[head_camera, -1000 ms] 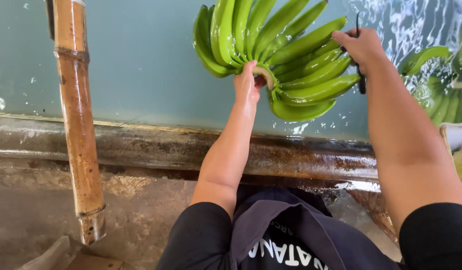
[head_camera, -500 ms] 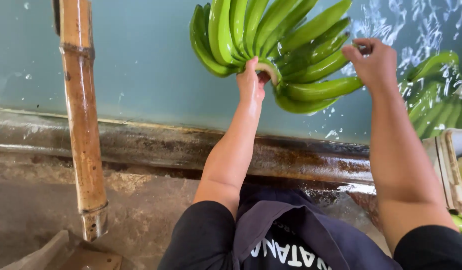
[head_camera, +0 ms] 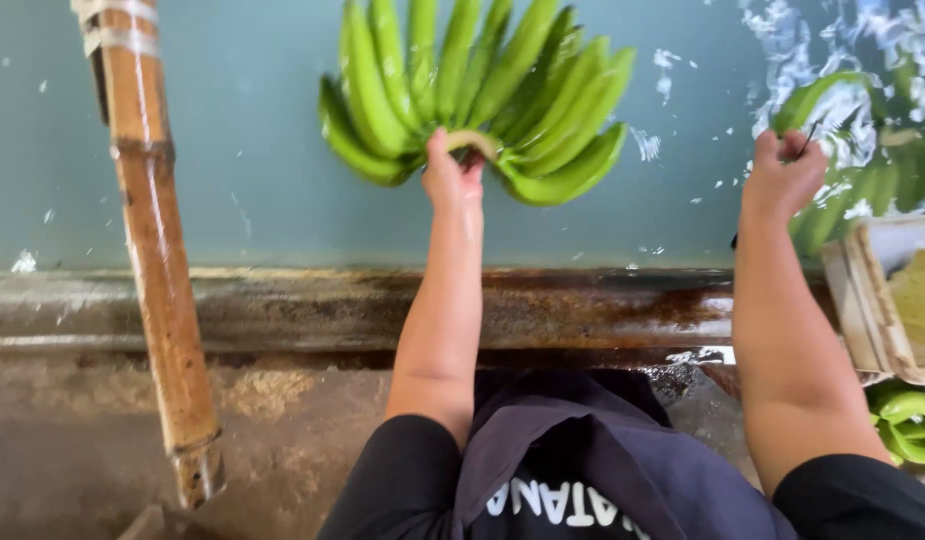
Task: The recorder is sorting bunches of green bananas in a water tank, removing individual bananas or small clusters using a curved knife.
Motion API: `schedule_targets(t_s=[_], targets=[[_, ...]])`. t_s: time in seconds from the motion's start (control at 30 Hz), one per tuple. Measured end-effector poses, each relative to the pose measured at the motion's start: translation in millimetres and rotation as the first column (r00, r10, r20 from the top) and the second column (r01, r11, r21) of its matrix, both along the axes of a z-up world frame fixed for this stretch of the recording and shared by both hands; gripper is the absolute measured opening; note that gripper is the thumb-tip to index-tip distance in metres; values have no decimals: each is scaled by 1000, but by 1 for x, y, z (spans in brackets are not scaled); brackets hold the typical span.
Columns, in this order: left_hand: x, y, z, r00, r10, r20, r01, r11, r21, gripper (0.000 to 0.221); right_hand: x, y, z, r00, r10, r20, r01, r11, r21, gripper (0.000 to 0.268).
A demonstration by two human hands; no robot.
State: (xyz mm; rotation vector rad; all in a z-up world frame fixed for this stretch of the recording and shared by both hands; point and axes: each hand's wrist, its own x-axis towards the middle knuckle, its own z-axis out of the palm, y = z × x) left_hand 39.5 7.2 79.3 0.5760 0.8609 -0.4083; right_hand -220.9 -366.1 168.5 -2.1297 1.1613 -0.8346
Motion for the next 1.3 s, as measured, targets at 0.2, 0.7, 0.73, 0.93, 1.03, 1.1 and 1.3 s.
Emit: schedule_targets(t_s=[0.2, 0.7, 0.73, 0.93, 1.03, 1.1, 1.3], targets=[[21, 57, -34, 995, 98, 29, -94, 990, -103, 37, -33, -31, -25, 890, -311, -334, 265, 948, -177, 47], [5, 177, 70, 997, 67, 28, -70, 766, 639, 30, 43, 0, -42, 836, -219, -502, 351, 918, 183, 43], [-5, 166, 88, 994, 32, 103, -96, 698, 710, 31, 39, 14, -37, 856, -166, -489, 275, 948, 160, 50], [-21, 77, 151, 925, -174, 337, -176, 590, 788, 34, 18, 85, -2, 888, 164, -429, -77, 974, 211, 59], [-29, 38, 148, 807, -356, 470, -181, 609, 772, 29, -5, 88, 5, 850, 356, -388, -320, 934, 156, 62], [-38, 8, 149, 730, -456, 508, -156, 613, 775, 28, -17, 80, 21, 799, 449, -400, -436, 891, 130, 63], [-56, -60, 144, 191, -878, 439, -279, 380, 882, 27, -44, 73, 82, 443, 622, -645, -682, 701, 207, 66]])
